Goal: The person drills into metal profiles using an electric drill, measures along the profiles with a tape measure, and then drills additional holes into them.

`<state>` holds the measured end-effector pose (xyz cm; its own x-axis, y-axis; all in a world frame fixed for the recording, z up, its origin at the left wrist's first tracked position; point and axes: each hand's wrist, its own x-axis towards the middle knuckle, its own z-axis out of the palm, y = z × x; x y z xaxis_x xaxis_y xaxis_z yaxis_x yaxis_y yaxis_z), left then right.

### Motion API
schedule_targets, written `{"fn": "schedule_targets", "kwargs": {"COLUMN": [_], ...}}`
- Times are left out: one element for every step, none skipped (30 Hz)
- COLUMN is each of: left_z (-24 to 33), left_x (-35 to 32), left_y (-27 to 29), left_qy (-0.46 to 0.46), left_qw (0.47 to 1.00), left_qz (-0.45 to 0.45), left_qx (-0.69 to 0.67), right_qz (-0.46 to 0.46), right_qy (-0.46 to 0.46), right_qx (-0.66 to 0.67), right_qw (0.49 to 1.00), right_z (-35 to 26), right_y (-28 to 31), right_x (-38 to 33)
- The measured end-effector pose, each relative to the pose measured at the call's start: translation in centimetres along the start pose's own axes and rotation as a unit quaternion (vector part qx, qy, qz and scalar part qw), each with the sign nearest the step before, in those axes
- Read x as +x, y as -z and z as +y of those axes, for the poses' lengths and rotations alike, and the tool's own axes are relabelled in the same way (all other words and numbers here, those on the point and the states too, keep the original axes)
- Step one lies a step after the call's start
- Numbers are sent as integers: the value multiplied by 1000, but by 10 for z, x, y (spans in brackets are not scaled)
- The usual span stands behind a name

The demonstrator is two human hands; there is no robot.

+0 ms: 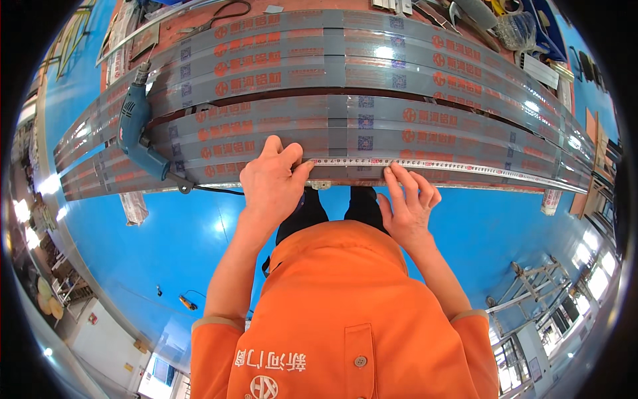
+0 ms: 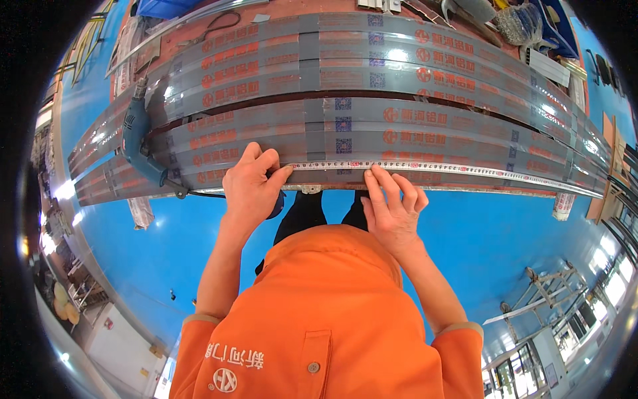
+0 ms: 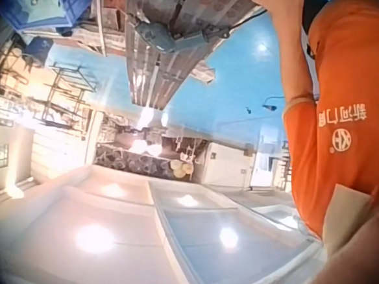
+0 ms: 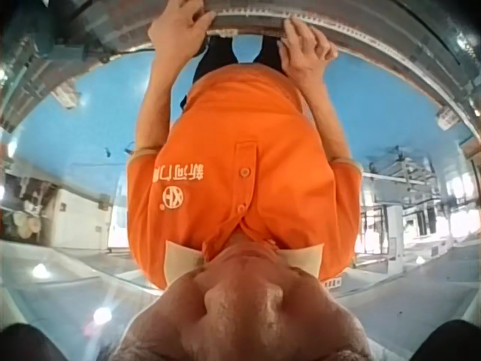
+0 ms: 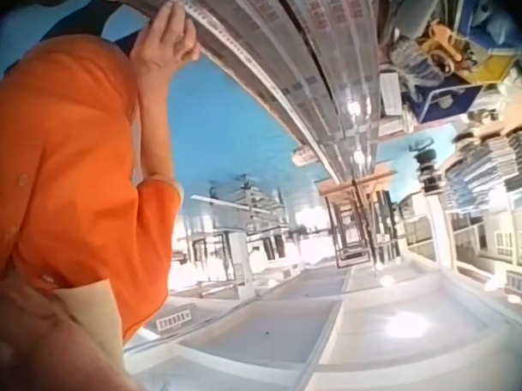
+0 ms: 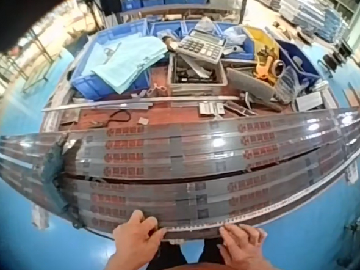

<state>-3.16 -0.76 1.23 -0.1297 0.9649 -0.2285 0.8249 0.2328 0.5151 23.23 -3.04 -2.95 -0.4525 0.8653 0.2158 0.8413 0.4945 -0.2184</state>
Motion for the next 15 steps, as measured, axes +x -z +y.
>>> {"fn": "schedule_targets", "kwargs": {"left_z": [2, 4, 5, 5, 4, 4, 4, 3, 4, 5, 6, 7, 7, 6, 4], "left_x": [1, 1, 1, 1, 1, 0, 0, 0, 0, 0, 0, 0, 0, -1, -1], "left_y": [2, 3, 3, 3, 3, 2, 1, 1, 1, 1, 2, 3, 3, 2, 2], "left_qy": [3, 6, 9, 10, 8, 6, 4, 3, 4, 2, 1, 0, -1, 0, -4], "left_qw": [1000, 1000, 1000, 1000, 1000, 1000, 1000, 1000, 1000, 1000, 1000, 1000, 1000, 1000, 1000], "left_qz": [-2, -5, -7, -7, -5, -2, 0, 1, 1, 3, 4, 6, 7, 7, 9], "left_qx": [1, 2, 3, 3, 2, 0, -1, -3, -3, -1, 0, 2, 3, 3, 2], "right_qz": [6, 13, 19, 19, 21, 23, 24, 26, 25, 25, 25, 25, 24, 23, 25], "right_qy": [-3, -6, -9, -9, -10, -11, -13, -14, -14, -13, -13, -12, -11, -10, -10], "right_qx": [9, 17, 26, 27, 29, 30, 32, 33, 34, 34, 35, 36, 37, 38, 38], "right_qw": [1000, 1000, 999, 999, 999, 999, 999, 999, 999, 999, 999, 999, 999, 999, 999], "right_z": [3, 5, 6, 6, 6, 5, 5, 5, 5, 5, 6, 6, 6, 6, 7], "right_y": [-2, -4, -5, -6, -6, -7, -7, -7, -8, -8, -8, -8, -9, -9, -9], "right_x": [-2, -4, -5, -5, -5, -5, -6, -6, -6, -6, -6, -6, -6, -6, -6]}}
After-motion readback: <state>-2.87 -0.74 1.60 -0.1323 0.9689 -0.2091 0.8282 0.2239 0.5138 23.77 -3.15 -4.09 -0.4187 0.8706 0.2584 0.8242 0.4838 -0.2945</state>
